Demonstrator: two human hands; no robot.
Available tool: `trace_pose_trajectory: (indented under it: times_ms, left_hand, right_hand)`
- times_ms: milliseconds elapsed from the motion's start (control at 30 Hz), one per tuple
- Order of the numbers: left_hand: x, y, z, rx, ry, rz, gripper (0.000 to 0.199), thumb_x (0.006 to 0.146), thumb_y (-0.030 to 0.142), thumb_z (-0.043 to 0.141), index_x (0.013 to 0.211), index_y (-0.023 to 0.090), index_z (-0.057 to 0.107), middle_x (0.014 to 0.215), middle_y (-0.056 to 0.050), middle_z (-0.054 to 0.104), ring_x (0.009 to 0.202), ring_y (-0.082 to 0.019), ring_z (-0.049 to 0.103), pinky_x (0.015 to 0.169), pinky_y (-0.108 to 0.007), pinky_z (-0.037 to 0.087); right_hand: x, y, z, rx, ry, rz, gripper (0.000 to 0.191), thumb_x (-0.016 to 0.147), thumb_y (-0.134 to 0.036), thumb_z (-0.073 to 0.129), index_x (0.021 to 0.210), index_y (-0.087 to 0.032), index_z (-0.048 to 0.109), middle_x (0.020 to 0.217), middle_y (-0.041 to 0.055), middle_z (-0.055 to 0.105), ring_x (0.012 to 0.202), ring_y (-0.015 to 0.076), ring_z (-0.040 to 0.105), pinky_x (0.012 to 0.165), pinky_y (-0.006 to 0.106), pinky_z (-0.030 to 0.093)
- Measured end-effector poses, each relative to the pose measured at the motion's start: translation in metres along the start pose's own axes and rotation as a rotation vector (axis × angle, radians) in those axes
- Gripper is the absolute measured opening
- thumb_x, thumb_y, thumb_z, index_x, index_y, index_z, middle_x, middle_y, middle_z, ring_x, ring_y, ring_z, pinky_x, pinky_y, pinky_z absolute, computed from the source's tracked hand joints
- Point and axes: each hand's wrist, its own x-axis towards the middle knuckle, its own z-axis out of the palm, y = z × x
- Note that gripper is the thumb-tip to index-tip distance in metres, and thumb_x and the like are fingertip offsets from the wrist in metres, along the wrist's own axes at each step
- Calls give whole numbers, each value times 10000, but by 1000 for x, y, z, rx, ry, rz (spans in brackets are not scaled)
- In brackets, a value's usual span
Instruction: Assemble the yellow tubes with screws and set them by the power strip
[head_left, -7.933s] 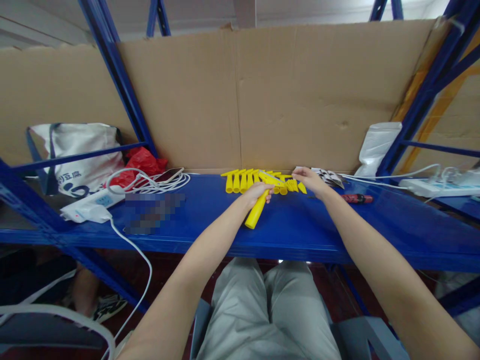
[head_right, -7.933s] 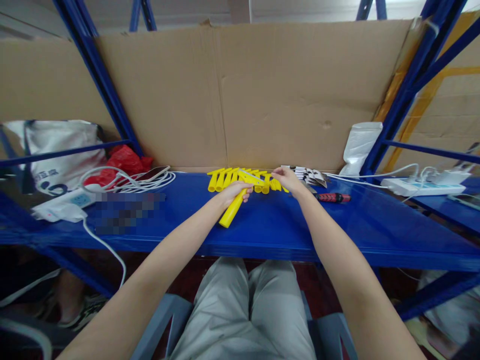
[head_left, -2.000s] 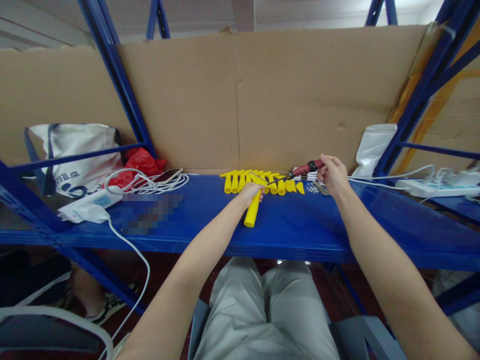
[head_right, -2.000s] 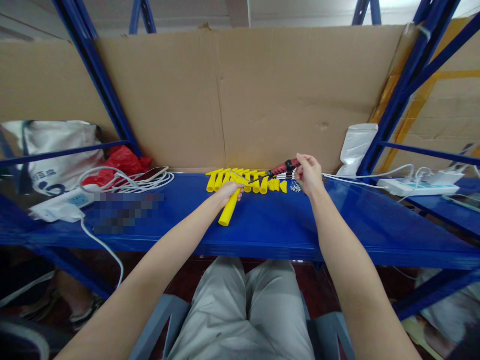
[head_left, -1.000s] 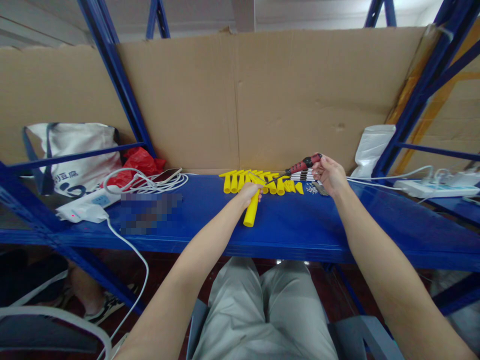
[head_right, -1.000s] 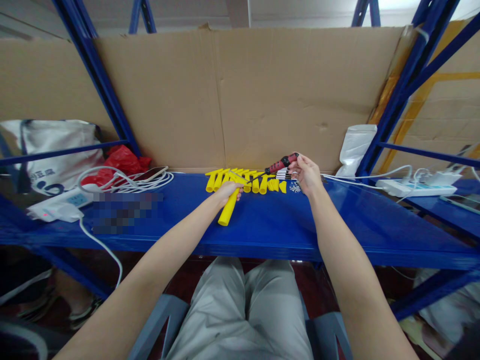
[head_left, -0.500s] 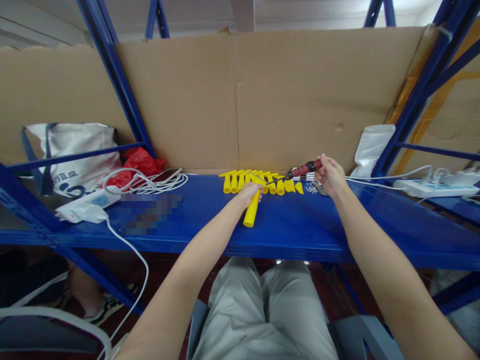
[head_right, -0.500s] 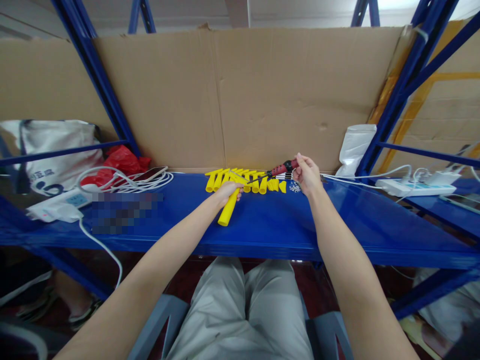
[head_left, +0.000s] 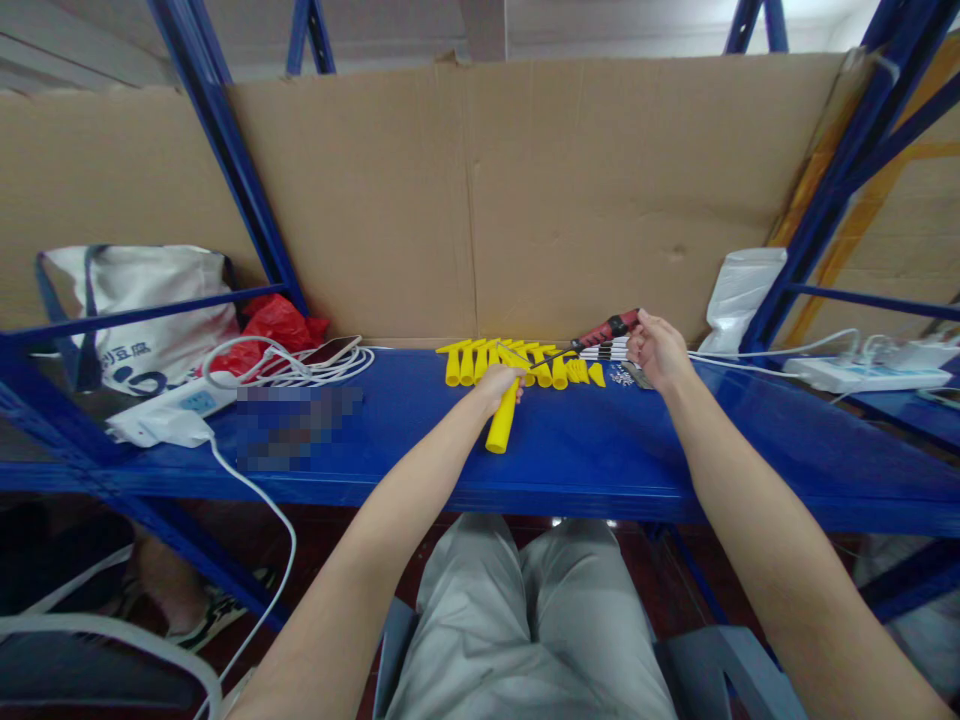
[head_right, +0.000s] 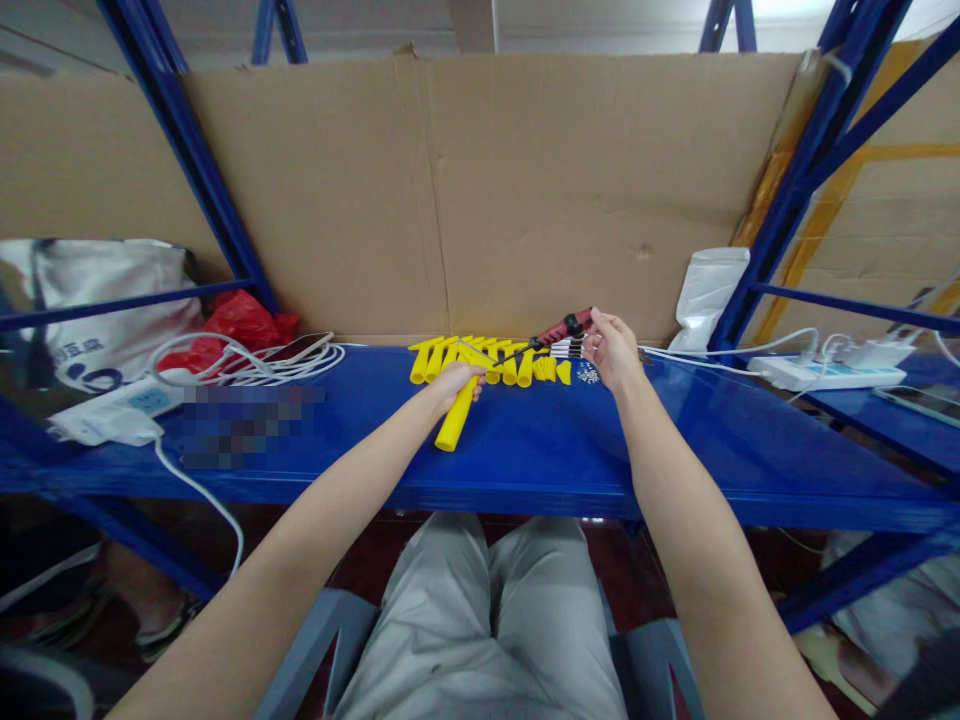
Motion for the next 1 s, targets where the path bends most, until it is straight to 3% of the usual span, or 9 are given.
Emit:
trace_pose_trajectory:
  times_ms: [300,467,800,1000]
  left_hand:
    - [-3,0,0,-12,8,2,194,785,77,525,645,172,430,431,54,437,328,-56,381,366,-183,310]
    - [-2,-1,0,-17,15,4,140,769,75,519,680,163,456,411,57,434,328,-61,386,361,-180,317]
    - [-3,-1,1,-21,19,-10,119,783,83,516,706,163,474,428,57,439,326,-70,388,375,-193,313]
    - [-3,-1,2,-10,8,-16,121,770,70,510,701,163,475,419,57,437,324,-68,389,364,-189,312]
  right_hand:
    - [-1,3,-1,9,-28,57,288,697,-428,725,784,-207,561,424,-97,380,329,41,356,304,146,289]
    - [-3,3,-1,41,-63,60,291,674,-360,750,745,-204,515,549,-74,509,382,42,430,332,158,343]
    - [-2,6,-2,52,24,79,417,599,-399,792,674,-214,426,475,-103,429,354,42,376,307,158,283]
    - [-4,5,-3,28,-16,77,314,670,-442,735,795,-214,560,410,-102,373,334,45,349,310,151,278]
